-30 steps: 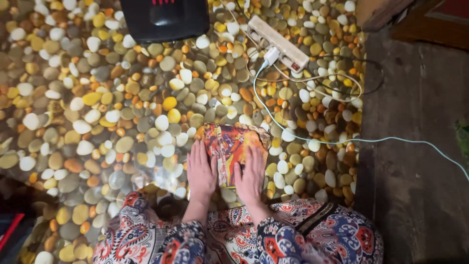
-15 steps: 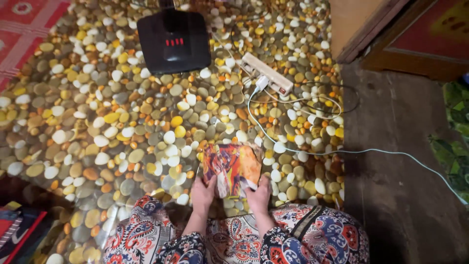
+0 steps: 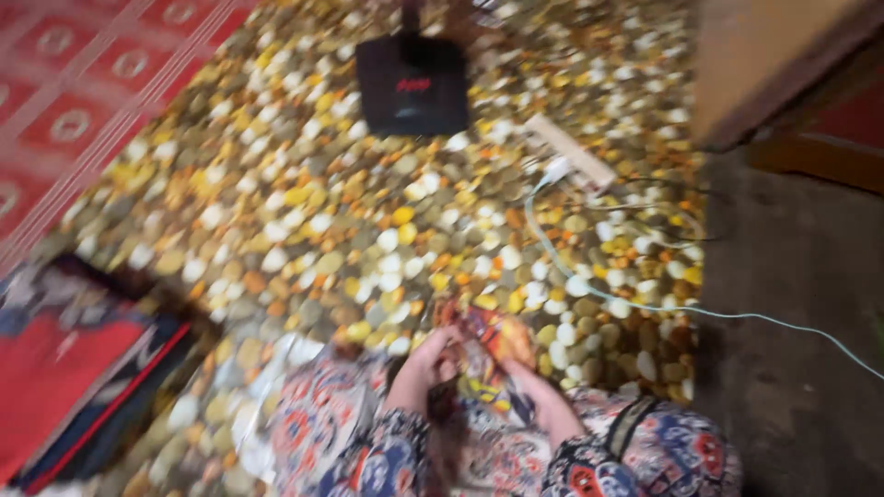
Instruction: The person folds a patterned shirt by hand on a pebble-patterned floor and then folds a dark blue long-sleeved shirt.
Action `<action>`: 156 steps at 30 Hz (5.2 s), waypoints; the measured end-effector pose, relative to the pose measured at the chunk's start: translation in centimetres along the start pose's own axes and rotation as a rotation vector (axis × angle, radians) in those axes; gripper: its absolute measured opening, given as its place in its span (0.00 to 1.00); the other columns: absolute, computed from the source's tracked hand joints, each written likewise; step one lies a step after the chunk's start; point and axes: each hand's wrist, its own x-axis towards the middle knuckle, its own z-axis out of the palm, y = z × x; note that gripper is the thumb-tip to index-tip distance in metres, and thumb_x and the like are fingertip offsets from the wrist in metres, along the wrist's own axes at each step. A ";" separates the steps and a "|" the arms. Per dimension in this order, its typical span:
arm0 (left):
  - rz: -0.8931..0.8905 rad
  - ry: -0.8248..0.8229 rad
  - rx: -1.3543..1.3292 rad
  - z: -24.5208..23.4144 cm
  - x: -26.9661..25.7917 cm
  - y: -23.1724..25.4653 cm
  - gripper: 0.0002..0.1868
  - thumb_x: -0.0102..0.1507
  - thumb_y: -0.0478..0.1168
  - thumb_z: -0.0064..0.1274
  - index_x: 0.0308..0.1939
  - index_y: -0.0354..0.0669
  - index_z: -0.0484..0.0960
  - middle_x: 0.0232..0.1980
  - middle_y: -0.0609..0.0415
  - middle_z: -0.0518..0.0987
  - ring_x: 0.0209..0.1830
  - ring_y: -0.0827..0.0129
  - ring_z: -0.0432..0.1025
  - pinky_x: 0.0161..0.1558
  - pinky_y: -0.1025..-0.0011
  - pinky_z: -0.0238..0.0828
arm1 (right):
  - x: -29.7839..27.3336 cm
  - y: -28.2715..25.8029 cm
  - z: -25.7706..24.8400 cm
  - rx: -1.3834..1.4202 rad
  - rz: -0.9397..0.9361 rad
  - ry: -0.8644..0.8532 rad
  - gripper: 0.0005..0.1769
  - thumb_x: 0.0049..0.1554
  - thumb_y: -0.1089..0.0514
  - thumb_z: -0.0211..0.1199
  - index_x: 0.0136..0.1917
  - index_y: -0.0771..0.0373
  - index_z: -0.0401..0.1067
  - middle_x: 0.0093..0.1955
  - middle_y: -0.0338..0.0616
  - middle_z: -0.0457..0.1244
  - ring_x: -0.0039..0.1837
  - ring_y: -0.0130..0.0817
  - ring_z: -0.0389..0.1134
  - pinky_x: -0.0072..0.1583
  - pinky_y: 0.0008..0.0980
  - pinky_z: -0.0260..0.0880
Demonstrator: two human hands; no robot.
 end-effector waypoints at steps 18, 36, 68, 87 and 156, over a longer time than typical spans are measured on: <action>0.808 0.132 -0.191 -1.1 -20.0 12.3 0.17 0.57 0.42 0.56 0.49 0.45 0.80 0.41 0.62 0.82 0.41 0.76 0.77 0.44 0.74 0.76 | 9.3 -18.9 14.8 0.136 0.095 -0.342 0.32 0.52 0.61 0.63 0.70 0.62 0.68 0.62 0.44 0.69 0.59 0.35 0.73 0.59 0.35 0.73; 1.266 0.973 -0.115 -38.2 -40.7 7.3 0.39 0.58 0.34 0.53 0.75 0.42 0.63 0.68 0.52 0.75 0.65 0.65 0.70 0.63 0.69 0.66 | 9.5 -17.7 63.4 -0.184 -0.255 -0.936 0.50 0.49 0.73 0.66 0.80 0.54 0.51 0.69 0.46 0.63 0.66 0.36 0.67 0.65 0.35 0.70; 0.297 1.645 1.338 -33.2 -36.7 19.7 0.48 0.59 0.72 0.38 0.81 0.69 0.45 0.84 0.44 0.35 0.83 0.44 0.30 0.67 0.25 0.16 | 2.2 -17.8 62.6 -1.259 -0.822 -0.712 0.37 0.66 0.48 0.47 0.83 0.49 0.39 0.86 0.44 0.39 0.84 0.52 0.35 0.78 0.61 0.33; 1.071 1.322 1.517 -11.0 -27.0 14.7 0.39 0.67 0.47 0.46 0.80 0.46 0.52 0.82 0.48 0.54 0.81 0.55 0.51 0.74 0.30 0.31 | 0.1 -22.5 40.1 -1.325 -0.828 -0.480 0.52 0.48 0.64 0.61 0.80 0.70 0.40 0.84 0.60 0.37 0.85 0.53 0.34 0.78 0.63 0.32; 1.039 0.792 2.008 9.5 -11.3 -0.9 0.38 0.61 0.42 0.50 0.76 0.48 0.62 0.54 0.54 0.71 0.56 0.63 0.66 0.60 0.54 0.59 | -3.9 -12.5 9.3 0.055 -0.035 -0.228 0.14 0.62 0.59 0.63 0.59 0.67 0.73 0.52 0.37 0.67 0.55 0.21 0.66 0.60 0.23 0.67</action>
